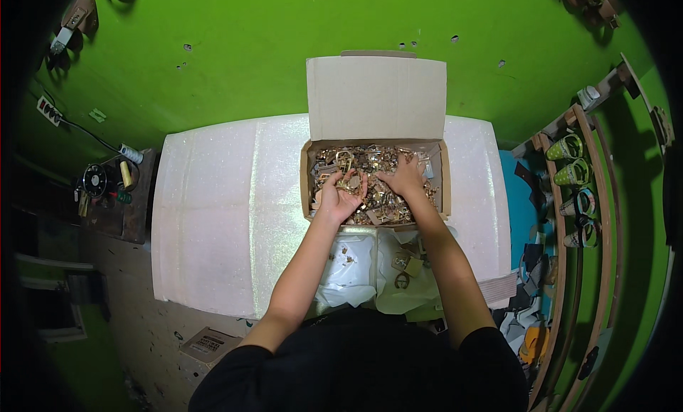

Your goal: Sorting various metal shoe buckles and ornaments from a box into separate containers.

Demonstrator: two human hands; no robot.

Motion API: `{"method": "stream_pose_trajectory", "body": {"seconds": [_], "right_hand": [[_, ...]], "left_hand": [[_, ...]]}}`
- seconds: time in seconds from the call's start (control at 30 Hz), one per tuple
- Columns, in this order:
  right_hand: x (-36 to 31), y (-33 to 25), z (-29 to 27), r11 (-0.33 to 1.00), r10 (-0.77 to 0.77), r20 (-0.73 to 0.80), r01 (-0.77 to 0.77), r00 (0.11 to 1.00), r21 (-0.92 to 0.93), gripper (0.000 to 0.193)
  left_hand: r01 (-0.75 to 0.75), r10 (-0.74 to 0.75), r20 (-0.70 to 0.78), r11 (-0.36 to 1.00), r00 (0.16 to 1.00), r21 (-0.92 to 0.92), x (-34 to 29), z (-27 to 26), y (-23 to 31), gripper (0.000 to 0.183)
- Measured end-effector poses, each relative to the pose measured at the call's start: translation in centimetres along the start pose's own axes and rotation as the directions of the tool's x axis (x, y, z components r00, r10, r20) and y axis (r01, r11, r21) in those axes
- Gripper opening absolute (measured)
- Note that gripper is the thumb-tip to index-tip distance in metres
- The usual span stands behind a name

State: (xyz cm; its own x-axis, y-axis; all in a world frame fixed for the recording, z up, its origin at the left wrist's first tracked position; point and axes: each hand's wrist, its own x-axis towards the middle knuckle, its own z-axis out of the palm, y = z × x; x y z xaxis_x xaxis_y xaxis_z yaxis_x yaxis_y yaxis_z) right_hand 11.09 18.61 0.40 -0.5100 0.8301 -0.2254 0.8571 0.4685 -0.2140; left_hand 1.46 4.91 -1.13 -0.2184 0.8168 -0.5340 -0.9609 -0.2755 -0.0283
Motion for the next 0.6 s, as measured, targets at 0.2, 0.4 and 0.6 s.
{"method": "stream_pose_trajectory", "body": {"seconds": [0.2,0.4,0.6], "right_hand": [[1.1,0.3,0.7,1.0,0.03,0.096,-0.03,0.995,0.0,0.077],[0.7,-0.1,0.8,1.0,0.006,0.107,-0.009,0.994,0.03,0.077],[0.7,0.2,-0.3,0.994,-0.093,0.16,0.1,0.983,-0.034,0.073]], "left_hand": [[-0.005,0.005,0.032,1.0,0.999,0.015,0.5,-0.8,0.4,0.023],[0.049,-0.052,0.13,0.999,0.99,0.02,0.5,-1.5,0.7,0.021],[-0.009,0.011,0.097,1.0,0.995,-0.019,0.3,-1.4,0.7,0.023]]}}
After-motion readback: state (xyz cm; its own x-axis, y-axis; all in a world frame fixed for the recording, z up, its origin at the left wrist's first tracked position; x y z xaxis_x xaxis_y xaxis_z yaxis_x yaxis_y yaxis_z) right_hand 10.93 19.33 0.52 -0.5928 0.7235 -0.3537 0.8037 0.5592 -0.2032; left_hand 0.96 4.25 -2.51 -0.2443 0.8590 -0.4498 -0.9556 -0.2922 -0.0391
